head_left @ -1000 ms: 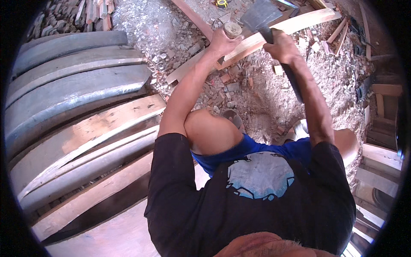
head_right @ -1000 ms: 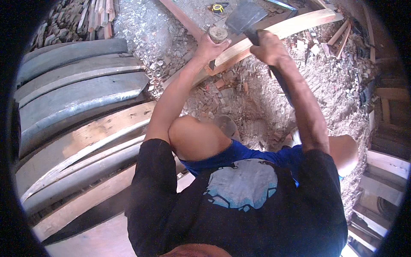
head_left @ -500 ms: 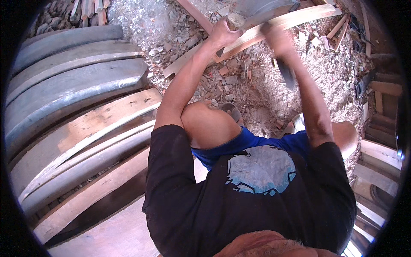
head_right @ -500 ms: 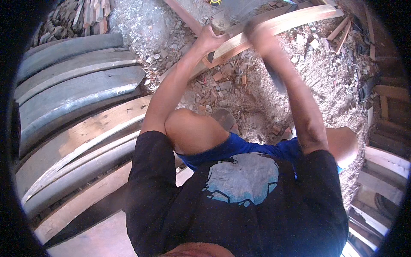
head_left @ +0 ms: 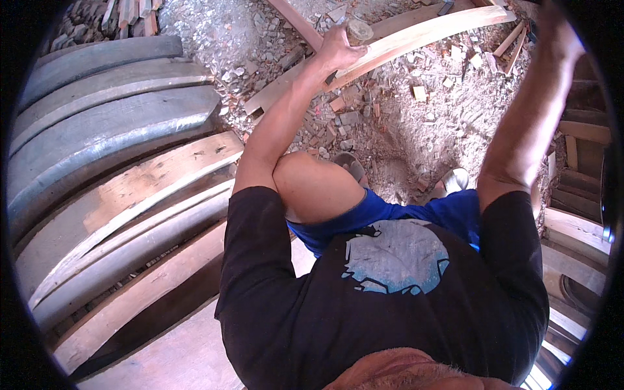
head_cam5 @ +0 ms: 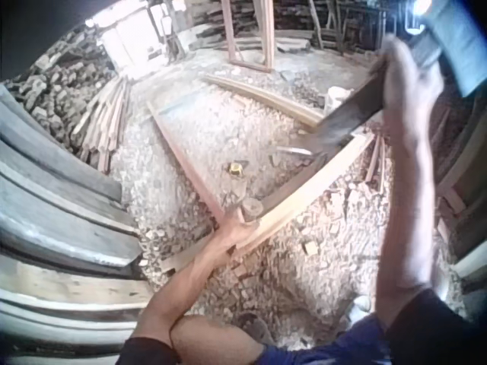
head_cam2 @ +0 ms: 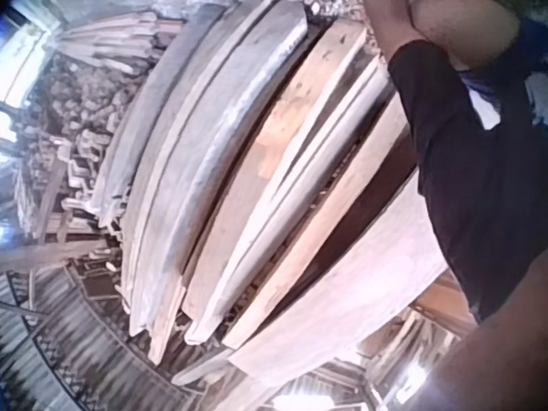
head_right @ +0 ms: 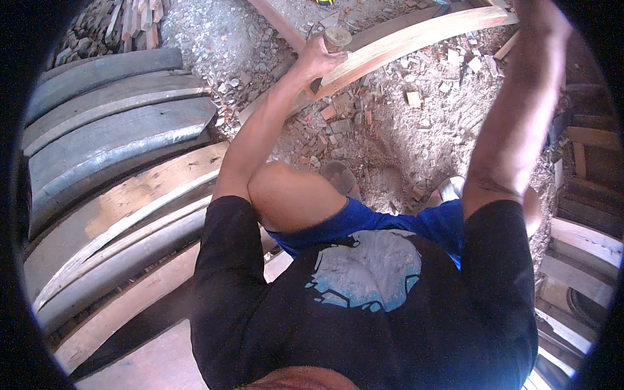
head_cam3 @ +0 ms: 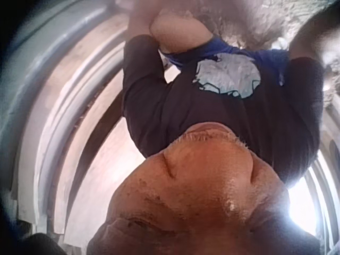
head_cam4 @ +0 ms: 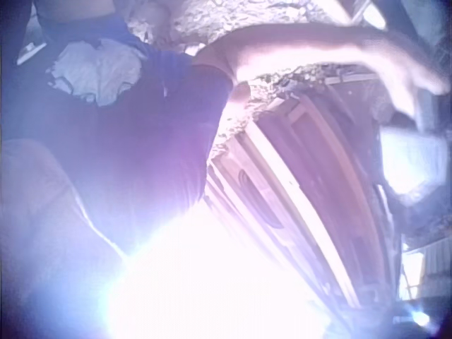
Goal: The person uses a hand saw to cut a wooden plank, then hammers a chisel to shape a notch in the wood. They continue to refine the notch with the chisel and hammer, adjusting the wood as needed.
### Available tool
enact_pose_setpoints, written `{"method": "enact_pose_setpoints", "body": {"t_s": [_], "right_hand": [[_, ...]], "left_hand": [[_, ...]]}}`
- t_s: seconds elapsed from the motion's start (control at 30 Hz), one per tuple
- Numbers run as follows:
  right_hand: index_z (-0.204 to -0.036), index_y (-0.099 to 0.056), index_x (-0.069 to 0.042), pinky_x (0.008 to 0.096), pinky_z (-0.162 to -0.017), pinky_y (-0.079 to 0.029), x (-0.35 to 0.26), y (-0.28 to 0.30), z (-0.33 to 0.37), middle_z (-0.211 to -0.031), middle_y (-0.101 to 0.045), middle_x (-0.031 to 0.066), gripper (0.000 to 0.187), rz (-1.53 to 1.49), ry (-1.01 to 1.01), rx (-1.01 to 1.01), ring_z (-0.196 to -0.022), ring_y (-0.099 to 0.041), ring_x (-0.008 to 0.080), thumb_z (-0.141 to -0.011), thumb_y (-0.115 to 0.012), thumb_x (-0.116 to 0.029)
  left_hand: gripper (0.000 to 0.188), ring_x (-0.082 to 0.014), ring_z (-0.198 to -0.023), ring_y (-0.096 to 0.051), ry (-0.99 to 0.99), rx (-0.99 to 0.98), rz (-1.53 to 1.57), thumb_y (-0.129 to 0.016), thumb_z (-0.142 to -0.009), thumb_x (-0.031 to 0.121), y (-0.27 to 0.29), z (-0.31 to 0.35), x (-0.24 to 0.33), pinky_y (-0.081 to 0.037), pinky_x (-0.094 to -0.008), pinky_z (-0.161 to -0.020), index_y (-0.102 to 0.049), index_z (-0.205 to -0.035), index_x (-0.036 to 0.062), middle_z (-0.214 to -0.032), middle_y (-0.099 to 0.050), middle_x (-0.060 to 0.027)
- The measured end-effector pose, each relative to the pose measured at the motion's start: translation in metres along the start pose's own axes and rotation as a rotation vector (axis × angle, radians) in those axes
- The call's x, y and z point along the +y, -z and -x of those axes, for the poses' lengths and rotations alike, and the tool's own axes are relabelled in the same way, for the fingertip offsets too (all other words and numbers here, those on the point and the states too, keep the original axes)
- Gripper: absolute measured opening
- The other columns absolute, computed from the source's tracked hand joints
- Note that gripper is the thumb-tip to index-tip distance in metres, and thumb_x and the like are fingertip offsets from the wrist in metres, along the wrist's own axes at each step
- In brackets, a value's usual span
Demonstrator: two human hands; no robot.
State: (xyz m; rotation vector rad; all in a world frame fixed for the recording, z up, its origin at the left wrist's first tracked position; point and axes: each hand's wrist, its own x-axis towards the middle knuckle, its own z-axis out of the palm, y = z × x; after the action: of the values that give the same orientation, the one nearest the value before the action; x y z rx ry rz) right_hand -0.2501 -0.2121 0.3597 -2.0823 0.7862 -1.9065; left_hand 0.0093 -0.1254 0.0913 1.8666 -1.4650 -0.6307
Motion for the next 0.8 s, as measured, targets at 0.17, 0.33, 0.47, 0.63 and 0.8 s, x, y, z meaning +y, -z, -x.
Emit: {"method": "enact_pose_setpoints", "body": {"t_s": [0.17,0.33,0.47,0.63,0.8], "right_hand": [[-0.104,-0.071,-0.002,0.0337,-0.066,-0.054,0.045,-0.048,0.171,-0.084,-0.07,0.005,0.024,0.369,-0.444,-1.213,-0.07,-0.063,0.0135,-0.096,-0.07,-0.024],[-0.108,-0.072,-0.001,0.0346,-0.065,-0.058,0.05,-0.015,0.186,-0.084,-0.071,0.0063,0.025,-0.135,-0.906,-1.05,-0.067,-0.065,0.0144,-0.095,-0.071,-0.023],[-0.105,-0.069,-0.004,0.0308,-0.057,-0.053,0.019,0.014,0.09,-0.079,-0.069,0.0037,0.019,-0.372,-0.671,-0.73,-0.06,-0.061,0.012,-0.096,-0.073,-0.02],[-0.09,-0.063,-0.002,0.0268,-0.049,-0.042,0.026,-0.015,0.054,-0.064,-0.06,-0.0021,0.008,-0.144,-0.445,-0.229,-0.054,-0.053,0.0063,-0.09,-0.062,-0.01],[-0.12,-0.059,0.001,0.0458,-0.079,-0.058,0.047,-0.04,0.206,-0.1,-0.073,0.022,0.038,0.228,-0.431,-1.286,-0.084,-0.071,0.0305,-0.092,-0.073,-0.021]], "left_hand": [[0.05,-0.0254,-0.098,-0.075,-0.045,0.128,-0.089,-0.083,-0.077,0.02,0.01,0.022,0.009,-0.059,-0.0374,-0.091,-0.068,-0.12,-0.0011,-0.11,-0.076,-0.0161],[0.044,-0.0252,-0.103,-0.073,0.058,0.127,0.137,-0.083,-0.075,0.017,0.025,0.034,0.011,-0.057,-0.0382,-0.098,-0.07,-0.114,-0.0008,-0.11,-0.076,-0.014],[0.05,-0.0345,-0.107,-0.071,-0.022,0.087,0.105,-0.085,-0.073,0.027,0.017,0.025,-0.002,-0.05,-0.0474,-0.107,-0.071,-0.114,0.0012,-0.11,-0.075,-0.0206],[0.066,-0.043,-0.112,-0.066,-0.032,0.105,0.048,-0.087,-0.071,0.037,0.005,0.013,-0.016,-0.047,-0.0504,-0.108,-0.068,-0.123,0.002,-0.116,-0.071,-0.0267],[0.061,-0.0376,-0.111,-0.068,-0.093,0.14,-0.376,-0.088,-0.074,0.039,0.0,0.062,-0.036,-0.05,-0.0488,-0.105,-0.069,-0.12,0.0031,-0.114,-0.072,-0.0214]]}}
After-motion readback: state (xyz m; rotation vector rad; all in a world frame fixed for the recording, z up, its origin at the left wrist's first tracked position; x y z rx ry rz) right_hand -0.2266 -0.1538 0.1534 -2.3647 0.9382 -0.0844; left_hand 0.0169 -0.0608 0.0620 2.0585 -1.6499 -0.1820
